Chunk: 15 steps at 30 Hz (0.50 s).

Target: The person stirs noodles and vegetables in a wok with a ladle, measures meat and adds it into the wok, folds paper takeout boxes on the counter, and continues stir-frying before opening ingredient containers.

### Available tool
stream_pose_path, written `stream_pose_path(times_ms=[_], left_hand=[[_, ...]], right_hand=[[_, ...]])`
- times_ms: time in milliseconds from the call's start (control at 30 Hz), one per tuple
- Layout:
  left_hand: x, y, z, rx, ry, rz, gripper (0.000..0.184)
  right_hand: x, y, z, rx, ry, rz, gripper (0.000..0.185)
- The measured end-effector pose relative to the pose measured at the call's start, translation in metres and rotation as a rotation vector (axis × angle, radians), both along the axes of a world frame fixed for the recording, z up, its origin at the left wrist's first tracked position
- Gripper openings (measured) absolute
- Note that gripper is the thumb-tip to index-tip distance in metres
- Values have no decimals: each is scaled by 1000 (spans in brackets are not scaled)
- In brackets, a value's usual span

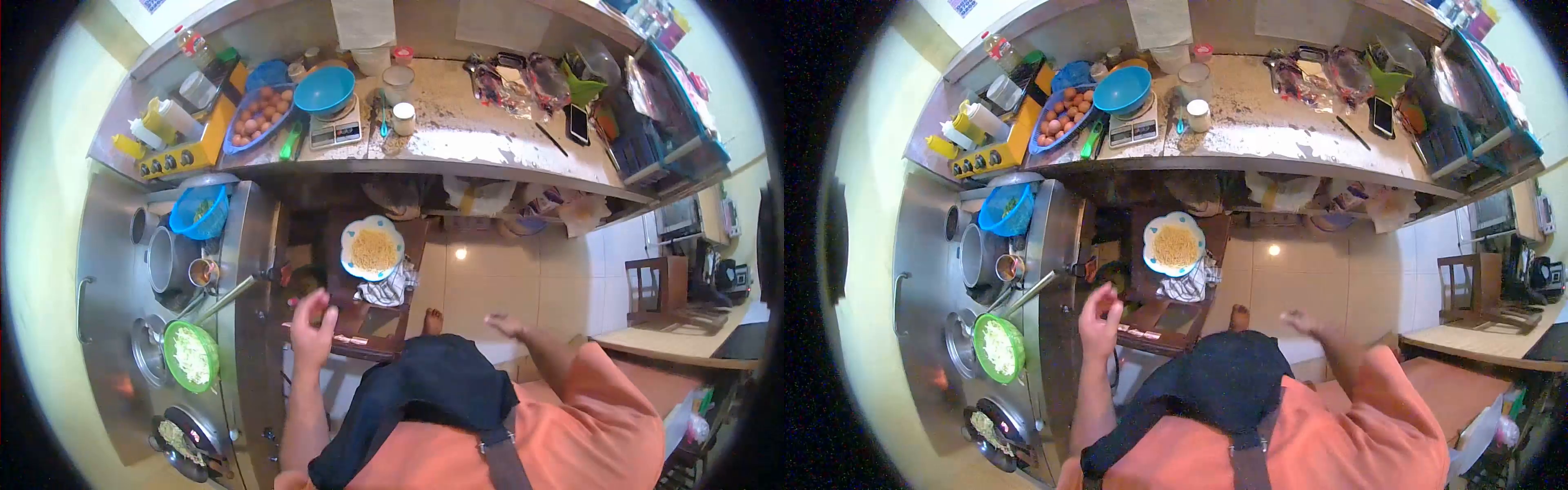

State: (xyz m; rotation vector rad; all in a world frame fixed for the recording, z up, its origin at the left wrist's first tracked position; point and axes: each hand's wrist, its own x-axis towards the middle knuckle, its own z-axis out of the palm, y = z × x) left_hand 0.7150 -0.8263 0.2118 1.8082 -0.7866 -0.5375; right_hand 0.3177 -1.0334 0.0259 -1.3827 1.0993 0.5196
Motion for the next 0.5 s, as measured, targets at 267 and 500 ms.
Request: stream_pose_path(times_ms=[267,500], left_hand=[[26,-252,16,-319,-410,31,12],[47,-449,-36,140,-819,-73,69]], right_hand=[[-2,-19,33,-39,-59,-27,88],[151,-278,-46,-796,224,131,84]])
